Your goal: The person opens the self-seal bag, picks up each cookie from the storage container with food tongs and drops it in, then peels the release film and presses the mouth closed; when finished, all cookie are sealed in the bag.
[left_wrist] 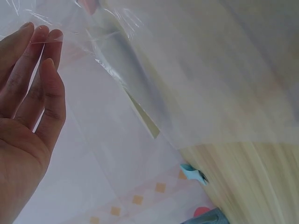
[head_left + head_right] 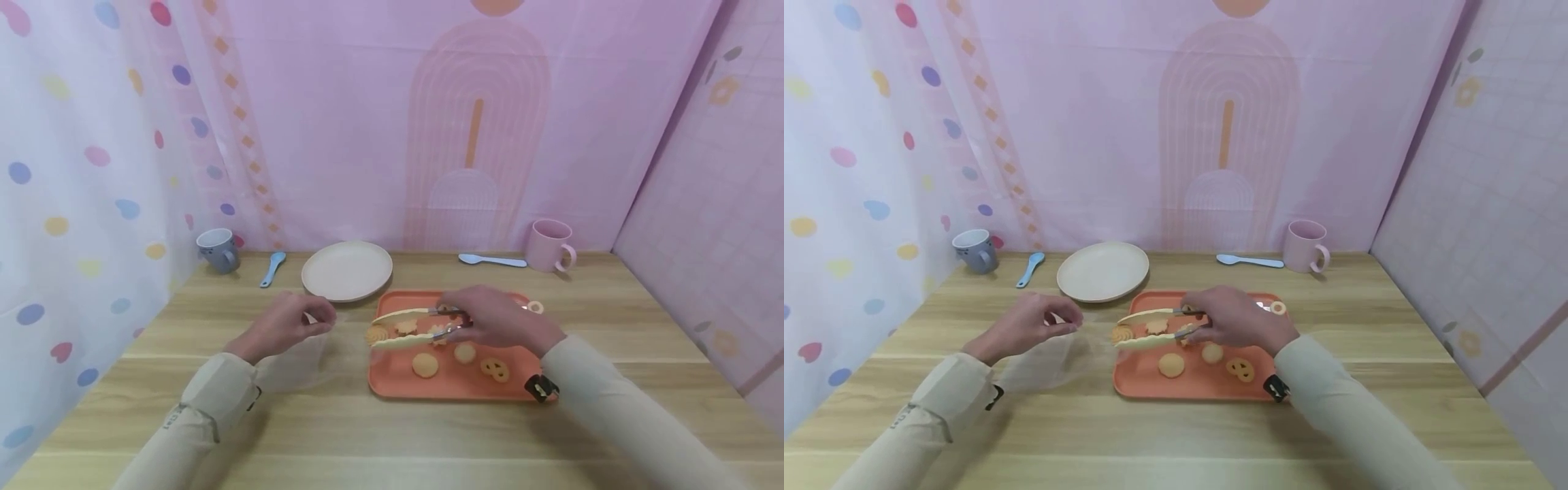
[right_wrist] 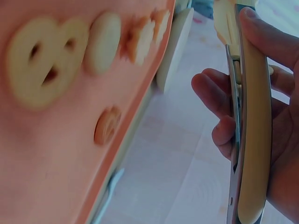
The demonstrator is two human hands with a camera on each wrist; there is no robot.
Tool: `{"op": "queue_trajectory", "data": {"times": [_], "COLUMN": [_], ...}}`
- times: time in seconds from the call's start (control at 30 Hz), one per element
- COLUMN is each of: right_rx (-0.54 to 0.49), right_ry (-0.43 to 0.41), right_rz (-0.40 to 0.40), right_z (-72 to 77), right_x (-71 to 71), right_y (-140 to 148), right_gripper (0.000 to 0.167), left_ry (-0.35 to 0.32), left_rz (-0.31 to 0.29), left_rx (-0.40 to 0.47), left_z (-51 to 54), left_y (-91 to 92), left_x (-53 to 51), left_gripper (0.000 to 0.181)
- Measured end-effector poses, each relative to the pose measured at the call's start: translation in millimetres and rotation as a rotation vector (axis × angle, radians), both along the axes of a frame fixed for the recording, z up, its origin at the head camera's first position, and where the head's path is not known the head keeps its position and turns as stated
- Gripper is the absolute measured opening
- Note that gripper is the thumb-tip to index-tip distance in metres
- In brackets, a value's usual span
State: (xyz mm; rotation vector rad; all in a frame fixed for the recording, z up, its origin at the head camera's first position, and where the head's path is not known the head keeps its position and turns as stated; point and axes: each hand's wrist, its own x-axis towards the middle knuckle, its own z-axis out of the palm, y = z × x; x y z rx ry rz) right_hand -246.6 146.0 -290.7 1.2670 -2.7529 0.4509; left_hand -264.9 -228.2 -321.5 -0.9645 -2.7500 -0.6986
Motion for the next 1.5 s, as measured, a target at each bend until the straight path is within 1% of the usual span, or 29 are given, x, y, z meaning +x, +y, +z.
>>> {"op": "queue_trajectory", "data": {"times": [0.17, 0.33, 0.47, 0.57, 0.7, 0.87, 1.17, 1.37, 1.5], "right_rx": [0.013, 0.017, 0.024, 0.02, 0.011, 0.019, 0.022, 0.036, 0.05], "right_ry": [-0.004, -0.027, -0.044, -0.082, -0.094, -0.092, -0.072, -0.053, -0.036], "right_rz": [0.01, 0.007, 0.003, -0.01, -0.016, -0.022, -0.021, -0.02, -0.012], "right_z": [-5.3, -6.7, -7.9, -8.2, -6.7, -2.5, -4.8, -4.7, -2.8], "right_x": [-2.3, -4.0, -5.4, -6.6, -8.0, -8.8, -12.1, -12.5, -13.6], "right_y": [-16.5, -26.6, -30.1, -31.1, -31.9, -34.2, -37.9, -42.0, -44.8], "right_gripper": [0.025, 0.022, 0.027, 0.033, 0.036, 0.035, 0.034, 0.029, 0.03], "left_ry": [-0.019, -0.011, 0.001, -0.002, -0.019, -0.024, -0.019, -0.021, -0.02], "left_rz": [-0.008, -0.03, -0.059, -0.061, -0.059, -0.053, -0.048, -0.051, -0.056], "left_rx": [0.002, 0.006, 0.007, 0.006, 0.011, 0.018, 0.009, 0.016, 0.018], "left_z": [-1.5, -0.6, -0.3, 0.1, 2.0, 5.8, 7.8, 6.1, 8.8], "left_y": [1.8, 3.1, 3.5, 2.7, 1.2, 1.9, -1.4, -3.0, -2.2], "left_x": [0.6, 0.0, -0.5, -0.3, -0.9, -1.4, 0.3, 1.1, 0.8], "left_gripper": [0.007, 0.007, 0.006, 0.006, 0.007, 0.006, 0.006, 0.008, 0.007]}}
